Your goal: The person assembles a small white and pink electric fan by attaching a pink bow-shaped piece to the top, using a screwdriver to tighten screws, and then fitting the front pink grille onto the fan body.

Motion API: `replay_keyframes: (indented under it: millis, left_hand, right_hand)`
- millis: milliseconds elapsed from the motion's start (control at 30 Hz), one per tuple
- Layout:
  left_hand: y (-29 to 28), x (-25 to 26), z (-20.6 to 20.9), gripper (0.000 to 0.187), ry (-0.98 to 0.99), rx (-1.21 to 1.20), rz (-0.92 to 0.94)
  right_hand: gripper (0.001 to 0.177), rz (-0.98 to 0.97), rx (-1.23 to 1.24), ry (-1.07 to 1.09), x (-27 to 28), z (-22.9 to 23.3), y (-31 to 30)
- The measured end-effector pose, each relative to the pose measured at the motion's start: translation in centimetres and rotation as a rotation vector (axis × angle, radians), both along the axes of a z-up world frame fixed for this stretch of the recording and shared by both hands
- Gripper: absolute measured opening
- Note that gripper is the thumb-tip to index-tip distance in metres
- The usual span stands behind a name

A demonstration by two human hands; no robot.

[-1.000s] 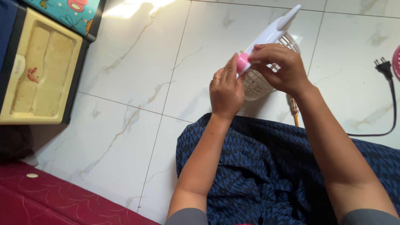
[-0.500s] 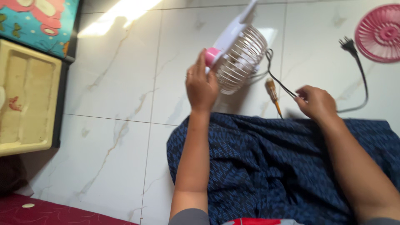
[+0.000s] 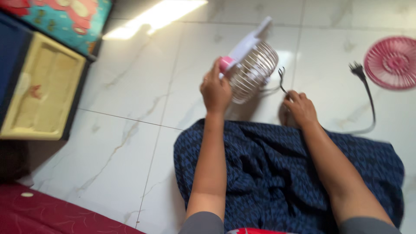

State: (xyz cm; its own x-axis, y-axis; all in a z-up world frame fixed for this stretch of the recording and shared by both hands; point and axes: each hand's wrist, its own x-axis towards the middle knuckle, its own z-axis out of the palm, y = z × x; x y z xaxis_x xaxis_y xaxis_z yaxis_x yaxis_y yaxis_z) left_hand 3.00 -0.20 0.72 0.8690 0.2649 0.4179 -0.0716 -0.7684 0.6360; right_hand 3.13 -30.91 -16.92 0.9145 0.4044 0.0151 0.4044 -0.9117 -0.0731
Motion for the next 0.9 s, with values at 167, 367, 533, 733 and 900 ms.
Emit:
replay_keyframes:
  millis: [167,367,533,733,900]
  left_hand:
    - [0.4,0.3,-0.5,0.06,-0.032,0.042,-0.041]
    - [0.7,0.4,0.1,0.057,0.048,-0.02,-0.062]
    - [0.6,0.5,0.5,0.057,0.047,-0.025,-0.075]
    - [0.5,0.3,0.6,0.057,0.046,-0.033,-0.084]
    - [0.6,0.3,0.8,0.057,0.031,-0.038,-0.085]
  right_hand:
    - [0.022,0.079,-0.018,-0.119,-0.2,0.4,0.1]
    - [0.019,-0.222,-0.033,0.247,-2.9,10.0,0.5]
    - [0.025,-0.173,0.806,0.228,-5.6,16.5,1.0]
    - [0.021,-0.091,1.134,-0.169,-5.1,16.7,7.4]
    - [0.023,-0.066,1.053,-0.255,-5.1,17.3,10.2]
